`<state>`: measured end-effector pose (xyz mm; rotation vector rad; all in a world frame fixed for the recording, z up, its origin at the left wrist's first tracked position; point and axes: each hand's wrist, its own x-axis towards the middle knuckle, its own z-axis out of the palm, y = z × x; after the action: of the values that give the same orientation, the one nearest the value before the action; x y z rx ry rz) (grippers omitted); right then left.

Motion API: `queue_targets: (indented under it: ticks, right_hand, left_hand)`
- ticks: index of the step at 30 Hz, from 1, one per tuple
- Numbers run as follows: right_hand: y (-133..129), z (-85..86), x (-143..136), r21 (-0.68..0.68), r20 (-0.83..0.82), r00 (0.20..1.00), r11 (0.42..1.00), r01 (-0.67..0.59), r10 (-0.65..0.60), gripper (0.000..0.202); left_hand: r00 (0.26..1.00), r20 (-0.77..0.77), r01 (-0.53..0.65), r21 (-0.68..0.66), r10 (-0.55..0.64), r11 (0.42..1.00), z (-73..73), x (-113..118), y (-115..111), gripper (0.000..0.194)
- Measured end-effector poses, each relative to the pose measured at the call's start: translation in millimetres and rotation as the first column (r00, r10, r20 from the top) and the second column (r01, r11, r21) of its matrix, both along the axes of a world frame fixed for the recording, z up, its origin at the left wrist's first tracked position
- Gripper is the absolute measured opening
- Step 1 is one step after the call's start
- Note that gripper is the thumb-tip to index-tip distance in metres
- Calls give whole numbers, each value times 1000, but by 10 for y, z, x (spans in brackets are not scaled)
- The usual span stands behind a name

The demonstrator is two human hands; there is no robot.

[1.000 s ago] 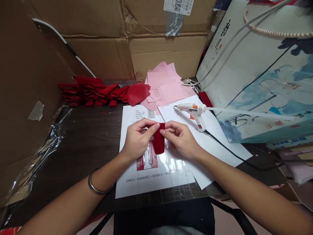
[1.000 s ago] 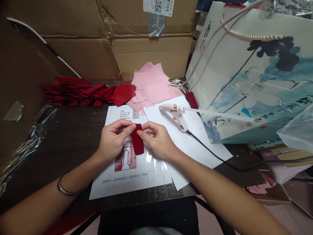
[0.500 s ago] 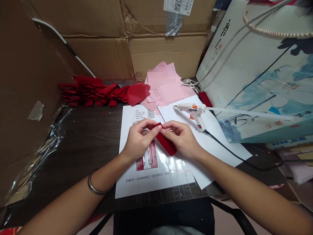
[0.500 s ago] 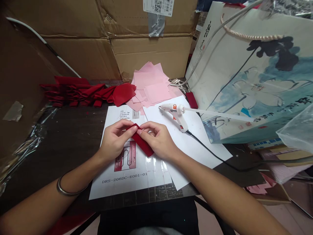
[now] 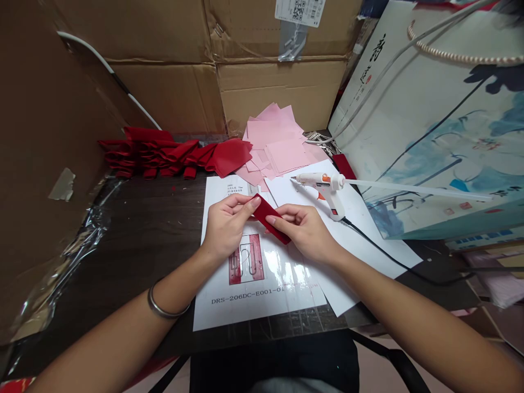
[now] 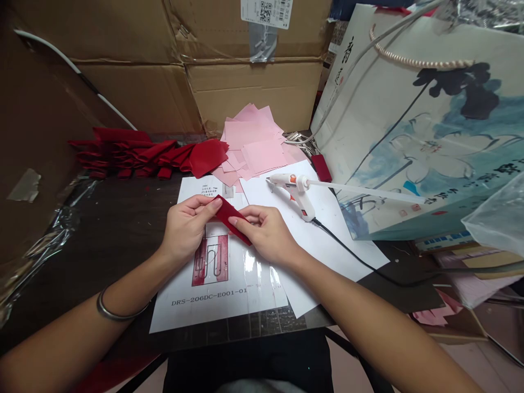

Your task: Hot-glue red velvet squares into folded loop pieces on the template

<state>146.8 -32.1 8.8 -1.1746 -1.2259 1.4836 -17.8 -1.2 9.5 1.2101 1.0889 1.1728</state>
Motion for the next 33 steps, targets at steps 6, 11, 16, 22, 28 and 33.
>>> queue_targets:
  ticks: [6, 11, 16, 22, 28, 33]
  right_hand:
    - [7, 18, 33, -113, -182, 983, 992, -49, 28, 19]
    - [-5, 9, 31, -115, -203, 972, 983, -142, 117, 19]
    - [-8, -26, 12, -108, -180, 975, 983, -151, 130, 20]
    - [2, -1, 25, -84, -143, 983, 989, -125, 112, 18]
    - [3, 38, 36, -62, -72, 990, 990, -129, 124, 21]
    - [14, 37, 29, -47, -55, 992, 992, -117, 114, 20]
  left_hand:
    - [978, 112, 168, 58, -173, 984, -20, -13, -3, 30]
    - [929, 184, 330, -16, -322, 944, -22, 6, -37, 33]
    - [938, 212, 284, -23, -273, 958, -21, 12, -54, 33]
    - [931, 261, 275, -38, -256, 961, -50, -16, -38, 42]
    - [932, 267, 266, -37, -247, 963, -85, -32, -22, 43]
    - [908, 320, 297, -39, -269, 954, -85, -34, -24, 51]
